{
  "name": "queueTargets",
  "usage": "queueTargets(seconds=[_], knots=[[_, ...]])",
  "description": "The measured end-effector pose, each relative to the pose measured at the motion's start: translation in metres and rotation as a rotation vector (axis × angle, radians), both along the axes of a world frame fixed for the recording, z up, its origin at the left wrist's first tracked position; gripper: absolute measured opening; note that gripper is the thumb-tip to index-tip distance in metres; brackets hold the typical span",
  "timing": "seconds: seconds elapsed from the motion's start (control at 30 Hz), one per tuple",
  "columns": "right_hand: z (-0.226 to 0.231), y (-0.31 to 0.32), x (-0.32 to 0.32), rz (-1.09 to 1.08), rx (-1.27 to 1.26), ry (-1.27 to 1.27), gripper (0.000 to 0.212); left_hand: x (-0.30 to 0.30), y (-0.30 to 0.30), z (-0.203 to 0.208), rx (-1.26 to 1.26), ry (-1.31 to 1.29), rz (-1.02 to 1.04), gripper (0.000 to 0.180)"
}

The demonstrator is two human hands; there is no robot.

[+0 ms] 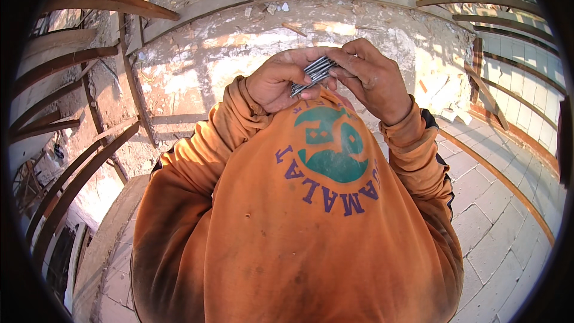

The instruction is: The person picks up metal nails from a bucket and counts them by hand while standing in a construction zone.

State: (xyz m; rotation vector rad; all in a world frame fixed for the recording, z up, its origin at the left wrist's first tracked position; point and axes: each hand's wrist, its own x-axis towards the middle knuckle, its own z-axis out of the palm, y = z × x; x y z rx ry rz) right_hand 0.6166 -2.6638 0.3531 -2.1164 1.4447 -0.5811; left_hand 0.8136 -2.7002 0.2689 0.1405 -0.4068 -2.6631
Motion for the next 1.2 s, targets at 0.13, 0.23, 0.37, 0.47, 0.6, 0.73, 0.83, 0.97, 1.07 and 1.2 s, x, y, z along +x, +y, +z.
queueTargets(seconds=[0.13,0.23,0.37,0.47,0.6,0.73,0.83,0.97,1.07,1.2], knots=[[0.010,0.005,0.005,-0.099,0.202,-0.198,0.027,0.006,-0.001,-0.002,-0.005,0.047,0.000,0.062],[0.013,0.014,-0.001,-0.236,0.371,-0.183,0.021,0.008,0.003,0.007,0.008,-0.063,0.081,0.064],[-0.003,0.028,0.008,-0.196,0.299,-0.197,0.020,0.006,0.007,0.009,-0.033,-0.138,0.165,0.066],[-0.003,0.030,0.027,-0.220,0.396,-0.158,0.028,0.006,0.006,0.009,-0.078,-0.190,0.201,0.071],[0.000,0.031,0.034,-0.194,0.273,-0.159,0.024,0.006,0.006,0.014,-0.190,-0.367,0.195,0.082],[-0.007,0.036,0.033,-0.194,0.270,-0.266,0.024,0.005,0.006,0.018,-0.286,-0.412,0.150,0.090],[-0.012,0.035,0.034,-0.234,0.274,-0.271,0.024,0.003,0.010,0.024,-0.328,-0.441,0.188,0.089],[-0.014,0.034,0.041,-0.395,0.298,-0.389,0.022,-0.002,0.013,0.029,-0.338,-0.459,0.287,0.087],[-0.017,0.031,0.041,-0.450,0.272,-0.355,0.021,-0.008,0.013,0.033,-0.316,-0.468,0.343,0.086],[-0.011,0.026,0.039,-0.389,0.216,-0.276,0.021,-0.006,0.010,0.021,-0.266,-0.390,0.332,0.082]])
